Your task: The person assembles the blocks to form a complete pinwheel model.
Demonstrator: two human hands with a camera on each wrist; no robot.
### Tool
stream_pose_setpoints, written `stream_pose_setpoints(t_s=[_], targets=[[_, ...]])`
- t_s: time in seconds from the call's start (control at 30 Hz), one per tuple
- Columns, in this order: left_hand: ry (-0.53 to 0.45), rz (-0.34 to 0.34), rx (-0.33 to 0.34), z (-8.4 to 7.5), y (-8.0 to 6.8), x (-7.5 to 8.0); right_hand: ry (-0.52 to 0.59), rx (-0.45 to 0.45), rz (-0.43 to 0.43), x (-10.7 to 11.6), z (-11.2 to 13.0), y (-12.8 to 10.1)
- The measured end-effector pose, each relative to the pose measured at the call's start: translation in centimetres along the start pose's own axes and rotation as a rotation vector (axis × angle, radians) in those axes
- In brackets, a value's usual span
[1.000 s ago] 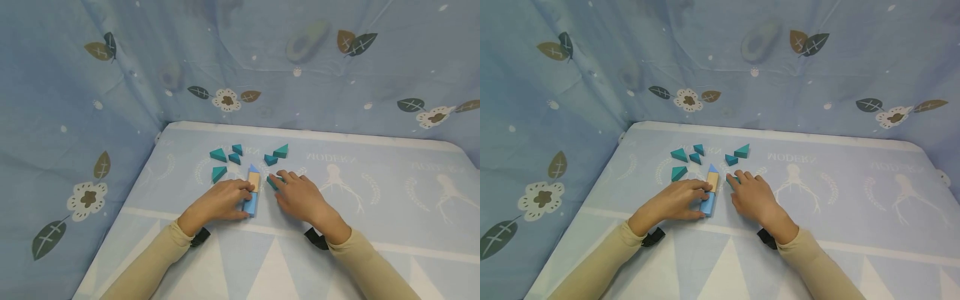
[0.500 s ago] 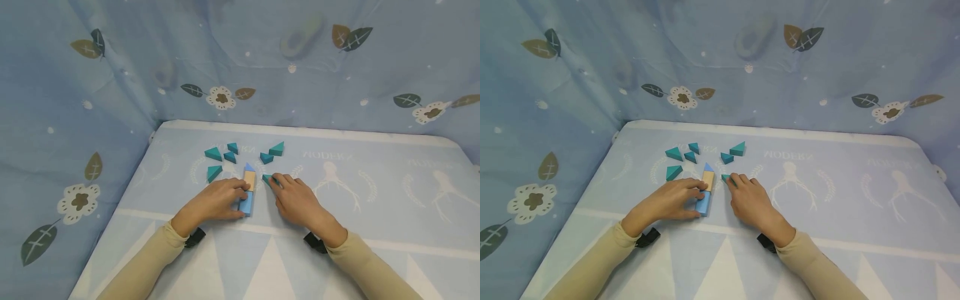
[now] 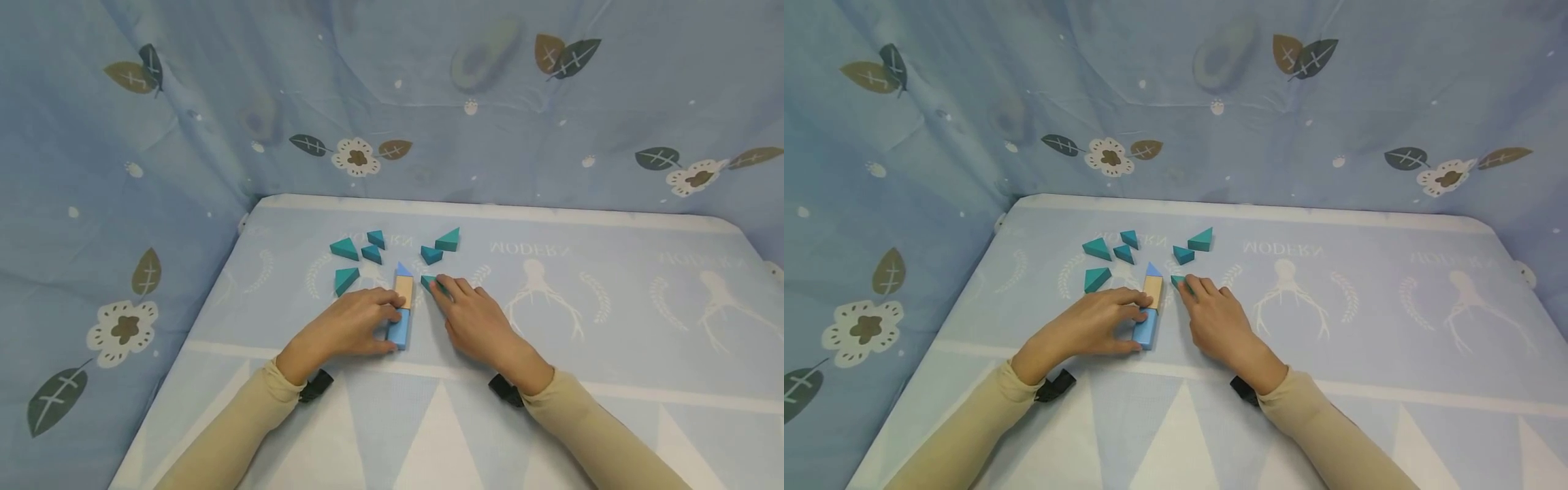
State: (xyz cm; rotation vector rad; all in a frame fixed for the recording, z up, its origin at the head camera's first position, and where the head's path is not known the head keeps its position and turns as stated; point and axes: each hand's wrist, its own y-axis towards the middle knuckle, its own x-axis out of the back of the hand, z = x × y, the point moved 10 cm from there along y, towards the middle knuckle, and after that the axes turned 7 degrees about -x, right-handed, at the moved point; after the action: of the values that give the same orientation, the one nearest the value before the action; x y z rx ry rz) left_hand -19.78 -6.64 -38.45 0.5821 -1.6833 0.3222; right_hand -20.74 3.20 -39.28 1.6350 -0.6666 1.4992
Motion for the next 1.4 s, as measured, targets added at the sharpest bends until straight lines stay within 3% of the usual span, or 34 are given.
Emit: stream_pose_setpoints(t_s=[0.17,0.63,1.17,1.4], targets=[[0.004,0.006,-0.005,-0.1,0.0,0.0,-0.005,-0.002,0.002,-0.3,-0.2,0.7],[-0.009,0.018,-0.001,0.0,0.0,-0.2,0.006,-0.005,0.146,-0.8,-0.6,3.6],[0.017,-0.007,-0.008,0.0,0.1,0.4,0.110,0.003,0.073,-0.4,-1.1,5.0],[0.005,0.003,-0.004,0.0,0.0,0.0,0.116,-0.023,0.099,-1.5,-1.2,5.0]])
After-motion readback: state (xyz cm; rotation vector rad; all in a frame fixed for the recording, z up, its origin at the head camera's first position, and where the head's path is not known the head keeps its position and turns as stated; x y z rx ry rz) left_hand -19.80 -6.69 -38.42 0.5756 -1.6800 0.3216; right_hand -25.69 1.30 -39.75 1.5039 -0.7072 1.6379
